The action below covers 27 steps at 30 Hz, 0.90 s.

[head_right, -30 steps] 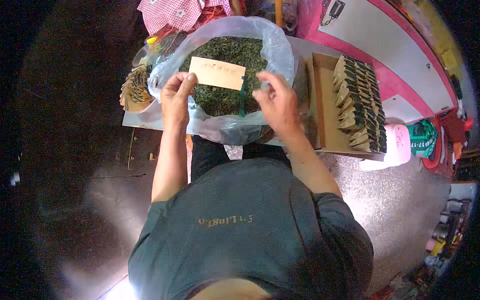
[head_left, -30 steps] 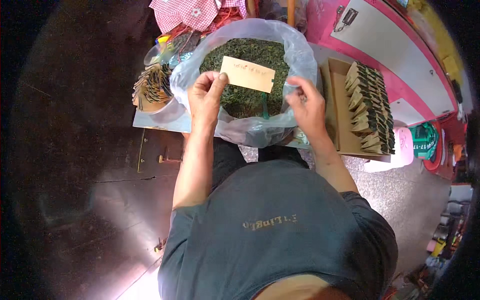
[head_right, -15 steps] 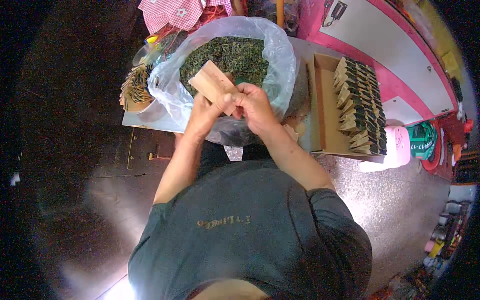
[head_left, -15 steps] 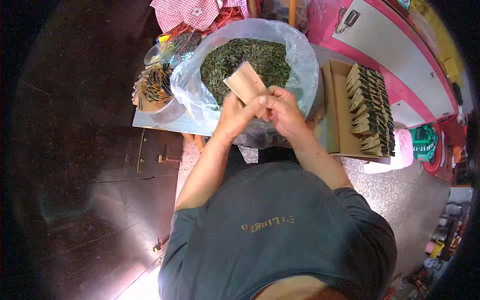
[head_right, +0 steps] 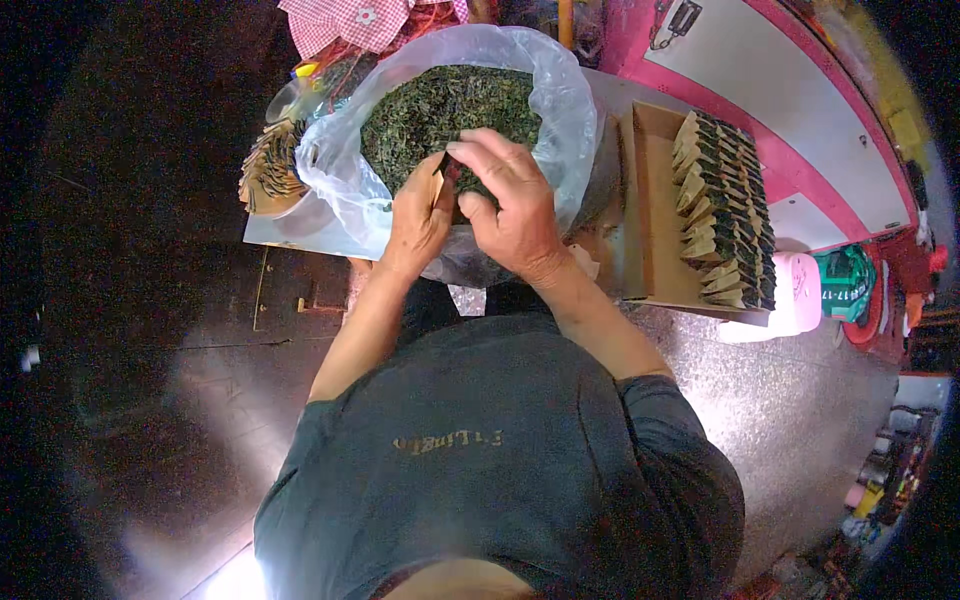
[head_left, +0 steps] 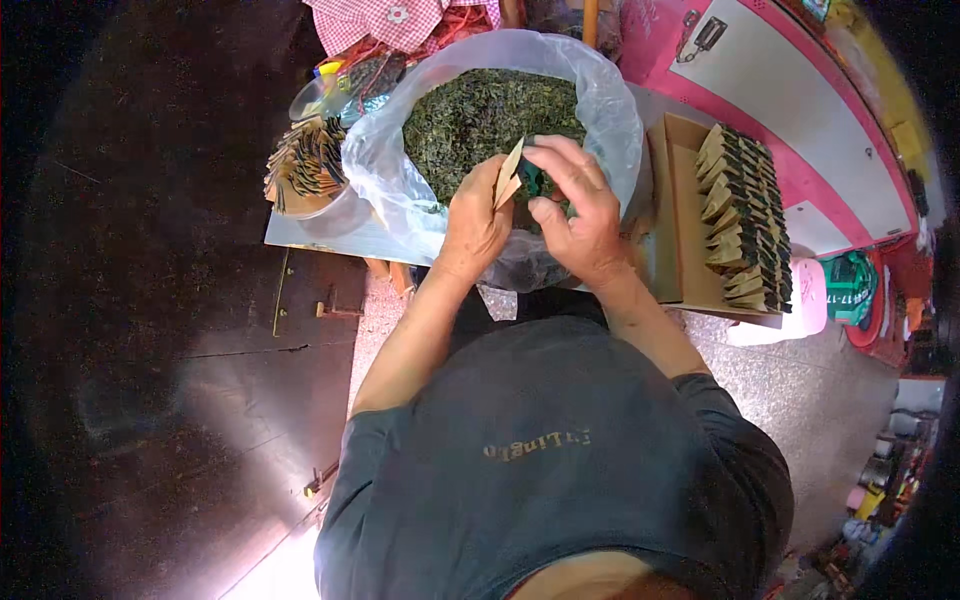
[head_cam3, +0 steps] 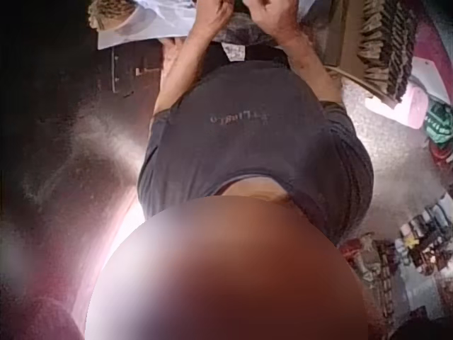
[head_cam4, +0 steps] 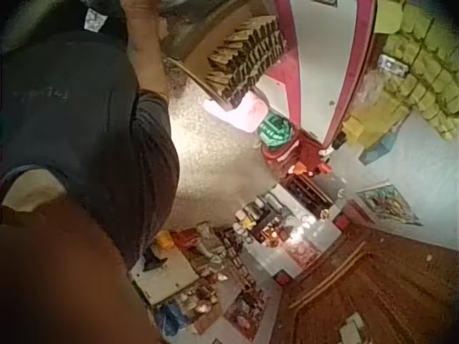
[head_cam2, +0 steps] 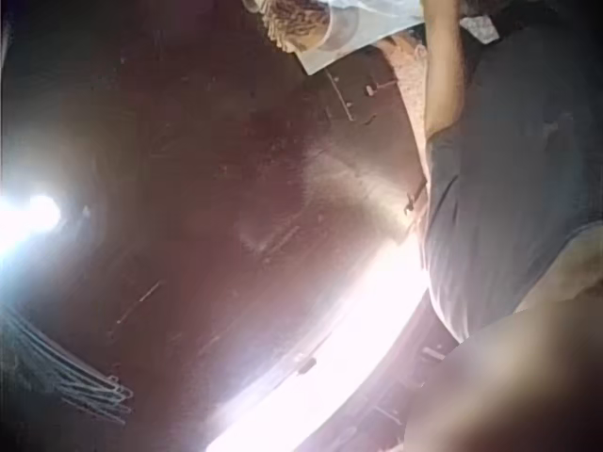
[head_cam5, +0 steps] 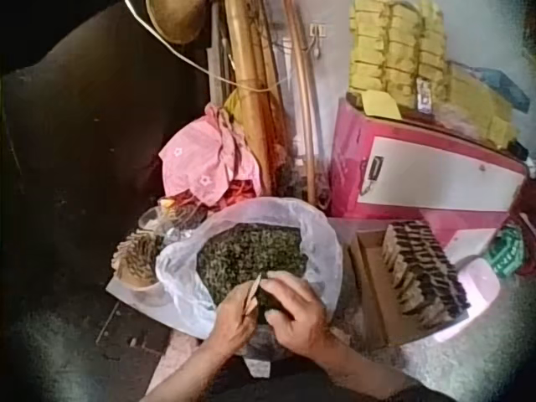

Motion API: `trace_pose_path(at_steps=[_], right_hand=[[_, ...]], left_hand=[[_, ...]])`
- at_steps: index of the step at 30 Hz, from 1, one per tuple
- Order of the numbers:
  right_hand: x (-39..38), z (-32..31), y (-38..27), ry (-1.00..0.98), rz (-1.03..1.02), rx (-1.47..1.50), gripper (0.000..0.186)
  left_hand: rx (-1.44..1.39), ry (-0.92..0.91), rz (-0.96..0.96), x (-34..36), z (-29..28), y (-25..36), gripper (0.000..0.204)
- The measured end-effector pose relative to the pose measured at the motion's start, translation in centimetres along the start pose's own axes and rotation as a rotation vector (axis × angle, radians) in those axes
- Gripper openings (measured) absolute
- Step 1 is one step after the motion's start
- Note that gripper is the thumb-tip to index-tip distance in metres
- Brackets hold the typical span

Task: Filling pre-rolled paper cones with a green herbal substance using a small scoop.

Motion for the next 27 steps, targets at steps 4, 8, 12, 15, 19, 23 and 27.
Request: trace_pose_path(at_steps=[4, 8, 12, 15, 19, 23, 27], right_hand=[[0.5, -0.5, -0.3, 0.019, -0.090, -0.061, 0.043], [0.7, -1.1, 0.4, 0.040, -0.125, -0.140, 0.034], [0.8, -1.2, -0.7, 0.000, -0.174, -0.211, 0.021], [-0.2, -0.8, -0.4, -0.079, -0.140, -0.154, 0.017], [-1.5, 0.3, 0.8, -0.236, 0.013, 0.027, 0.014], [-4.0, 2.2, 4.1, -0.516, 0.758, 0.479, 0.016], [-5.9, 3.6, 4.4, -0.393, 0.944, 1.313, 0.042]], left_hand=[[-0.032, -0.025, -0.058, 0.5, 0.2, 0.2, 0.025], [-0.116, -0.118, -0.181, 1.5, 0.8, 0.0, 0.025], [0.004, -0.056, -0.080, 0.6, 0.2, -0.6, 0.033], [0.221, -0.046, 0.069, 0.7, -0.4, 1.1, 0.040], [0.374, -0.040, 0.135, 0.6, -0.4, 1.9, 0.046], [0.481, -0.023, 0.161, 0.6, -0.6, 1.1, 0.046], [0.519, -0.025, 0.245, 0.8, -0.5, 1.6, 0.036]])
Point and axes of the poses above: each hand's wrist, its own x-axis towards the middle knuckle, its own z-axis out of the palm, y = z × x, the point moved 7 cm from there along x, towards the middle knuckle
